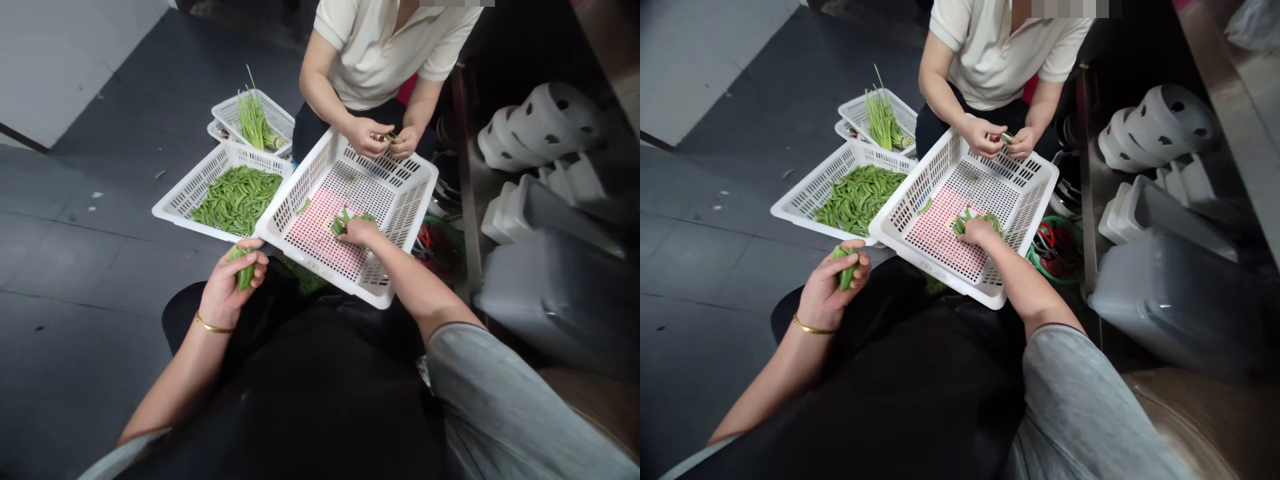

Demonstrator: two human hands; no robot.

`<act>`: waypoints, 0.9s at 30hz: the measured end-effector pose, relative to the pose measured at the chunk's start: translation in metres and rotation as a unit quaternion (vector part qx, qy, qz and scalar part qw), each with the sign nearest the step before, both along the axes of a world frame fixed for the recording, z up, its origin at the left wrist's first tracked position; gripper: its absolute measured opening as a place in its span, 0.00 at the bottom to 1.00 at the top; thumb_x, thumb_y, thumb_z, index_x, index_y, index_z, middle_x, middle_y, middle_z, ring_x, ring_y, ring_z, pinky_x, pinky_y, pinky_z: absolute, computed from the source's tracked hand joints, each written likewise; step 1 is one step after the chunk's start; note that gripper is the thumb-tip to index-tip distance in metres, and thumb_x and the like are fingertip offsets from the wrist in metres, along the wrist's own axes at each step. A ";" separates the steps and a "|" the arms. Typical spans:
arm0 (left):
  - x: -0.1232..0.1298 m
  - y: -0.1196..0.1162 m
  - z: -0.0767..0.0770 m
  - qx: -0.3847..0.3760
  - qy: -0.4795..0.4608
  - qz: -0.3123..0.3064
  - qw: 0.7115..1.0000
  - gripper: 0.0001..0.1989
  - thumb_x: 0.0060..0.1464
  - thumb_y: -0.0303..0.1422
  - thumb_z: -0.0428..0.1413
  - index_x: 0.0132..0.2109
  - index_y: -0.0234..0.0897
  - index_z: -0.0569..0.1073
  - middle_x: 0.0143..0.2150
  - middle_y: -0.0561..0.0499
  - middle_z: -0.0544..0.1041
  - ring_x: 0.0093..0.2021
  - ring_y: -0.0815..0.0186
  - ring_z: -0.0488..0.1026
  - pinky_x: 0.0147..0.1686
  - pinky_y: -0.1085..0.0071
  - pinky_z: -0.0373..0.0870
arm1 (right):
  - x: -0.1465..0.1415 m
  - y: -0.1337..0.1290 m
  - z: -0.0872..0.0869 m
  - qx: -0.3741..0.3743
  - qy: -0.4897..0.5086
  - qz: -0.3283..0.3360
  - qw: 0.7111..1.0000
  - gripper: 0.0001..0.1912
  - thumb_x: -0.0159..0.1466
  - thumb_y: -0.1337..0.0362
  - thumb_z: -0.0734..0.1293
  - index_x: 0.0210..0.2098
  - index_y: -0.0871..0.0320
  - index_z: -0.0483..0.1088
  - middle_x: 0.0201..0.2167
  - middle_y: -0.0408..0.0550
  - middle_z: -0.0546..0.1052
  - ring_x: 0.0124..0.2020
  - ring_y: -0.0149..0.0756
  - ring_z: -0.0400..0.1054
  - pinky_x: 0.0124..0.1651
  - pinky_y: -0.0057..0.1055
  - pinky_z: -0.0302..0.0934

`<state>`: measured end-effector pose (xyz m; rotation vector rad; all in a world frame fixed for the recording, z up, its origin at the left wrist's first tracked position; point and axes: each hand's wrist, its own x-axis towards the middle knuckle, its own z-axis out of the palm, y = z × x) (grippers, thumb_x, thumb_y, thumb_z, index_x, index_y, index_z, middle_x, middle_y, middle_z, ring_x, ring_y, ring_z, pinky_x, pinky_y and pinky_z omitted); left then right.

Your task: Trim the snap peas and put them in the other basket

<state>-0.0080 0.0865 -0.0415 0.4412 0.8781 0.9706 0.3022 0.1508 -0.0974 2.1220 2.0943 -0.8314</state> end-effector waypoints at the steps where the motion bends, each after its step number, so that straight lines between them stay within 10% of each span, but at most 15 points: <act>1: 0.001 -0.003 0.001 0.004 -0.007 -0.017 1.000 0.11 0.41 0.26 0.61 0.36 0.34 0.74 0.22 0.53 0.71 0.17 0.76 0.61 0.13 0.82 0.54 | 0.000 0.007 -0.008 -0.010 0.006 0.003 1.000 0.18 0.63 0.56 0.65 0.27 0.66 0.69 0.24 0.44 0.71 0.26 0.25 0.66 0.30 0.24 0.60; 4: 0.000 -0.010 0.003 0.013 -0.016 -0.055 0.998 0.09 0.43 0.29 0.63 0.34 0.32 0.74 0.18 0.57 0.63 0.14 0.79 0.55 0.11 0.83 0.49 | 0.002 0.007 -0.010 -0.028 0.026 0.012 0.999 0.13 0.66 0.60 0.63 0.33 0.66 0.69 0.27 0.43 0.73 0.26 0.25 0.67 0.31 0.25 0.64; 8: 0.008 -0.023 -0.002 0.028 0.081 -0.056 0.995 0.12 0.43 0.33 0.65 0.35 0.31 0.75 0.18 0.57 0.65 0.14 0.78 0.56 0.11 0.81 0.50 | -0.006 -0.032 0.030 -0.042 0.083 0.041 0.995 0.18 0.64 0.62 0.63 0.21 0.66 0.67 0.13 0.40 0.68 0.15 0.20 0.61 0.25 0.21 0.56; 16: 0.031 -0.055 0.004 0.106 0.140 -0.157 0.972 0.14 0.44 0.39 0.64 0.30 0.30 0.74 0.14 0.57 0.65 0.12 0.77 0.56 0.12 0.80 0.52 | -0.092 -0.128 0.094 -0.062 0.337 0.176 0.923 0.10 0.62 0.60 0.64 0.27 0.60 0.69 0.18 0.39 0.71 0.20 0.25 0.64 0.25 0.21 0.56; 20: 0.013 -0.065 0.016 0.102 0.096 -0.225 0.964 0.15 0.44 0.39 0.64 0.32 0.30 0.75 0.20 0.51 0.73 0.12 0.77 0.58 0.11 0.79 0.52 | -0.098 -0.127 0.105 0.032 0.416 0.093 0.904 0.10 0.61 0.59 0.65 0.36 0.60 0.70 0.23 0.41 0.72 0.23 0.27 0.65 0.27 0.23 0.58; 27: 0.015 -0.082 0.021 0.057 0.046 -0.225 0.972 0.14 0.44 0.38 0.63 0.31 0.30 0.74 0.19 0.53 0.71 0.12 0.78 0.57 0.10 0.80 0.49 | -0.115 -0.142 0.101 0.272 0.217 0.226 0.910 0.13 0.65 0.63 0.60 0.26 0.59 0.68 0.25 0.46 0.72 0.28 0.30 0.65 0.31 0.25 0.56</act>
